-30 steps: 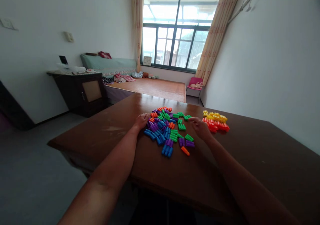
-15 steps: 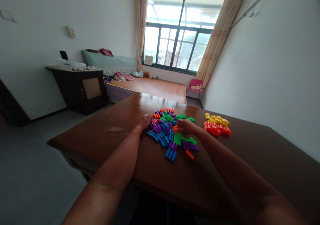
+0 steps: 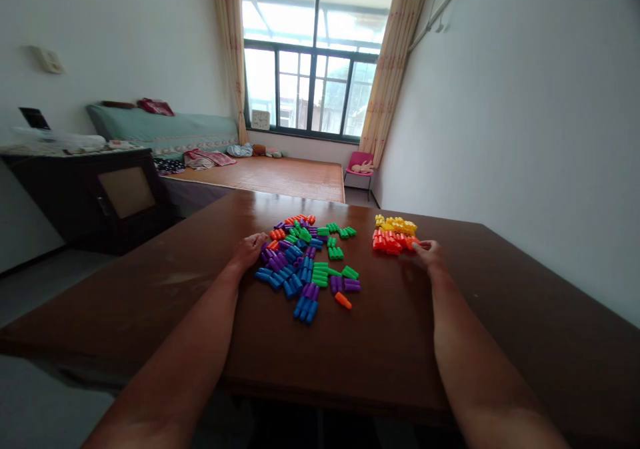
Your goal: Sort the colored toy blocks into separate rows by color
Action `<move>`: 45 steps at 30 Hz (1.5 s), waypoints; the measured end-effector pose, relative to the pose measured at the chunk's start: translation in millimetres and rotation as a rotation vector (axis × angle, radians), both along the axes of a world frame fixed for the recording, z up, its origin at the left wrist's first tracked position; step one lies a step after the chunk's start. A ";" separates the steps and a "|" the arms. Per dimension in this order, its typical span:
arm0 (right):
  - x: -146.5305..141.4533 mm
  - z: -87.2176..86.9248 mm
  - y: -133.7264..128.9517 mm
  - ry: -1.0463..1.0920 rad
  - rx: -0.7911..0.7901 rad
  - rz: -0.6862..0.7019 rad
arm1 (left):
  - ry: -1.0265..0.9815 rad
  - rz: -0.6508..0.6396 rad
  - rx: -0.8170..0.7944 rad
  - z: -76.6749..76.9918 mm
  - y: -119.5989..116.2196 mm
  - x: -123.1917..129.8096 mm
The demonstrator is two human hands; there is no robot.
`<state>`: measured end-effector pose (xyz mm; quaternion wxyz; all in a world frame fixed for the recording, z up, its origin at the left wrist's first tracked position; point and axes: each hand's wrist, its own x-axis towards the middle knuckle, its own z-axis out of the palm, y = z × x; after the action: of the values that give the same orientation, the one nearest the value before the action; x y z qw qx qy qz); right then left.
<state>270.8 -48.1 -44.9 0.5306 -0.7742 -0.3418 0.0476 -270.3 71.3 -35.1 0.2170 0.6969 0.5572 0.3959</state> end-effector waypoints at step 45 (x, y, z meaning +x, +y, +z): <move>-382.4 77.7 148.6 -1.309 -0.426 1.356 | 0.162 0.007 -0.013 -0.8 -9.1 2.7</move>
<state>-111.6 100.5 32.8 -0.0568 -0.3652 -0.9285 -0.0362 -267.6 62.2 -35.9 0.1743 0.7234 0.5779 0.3353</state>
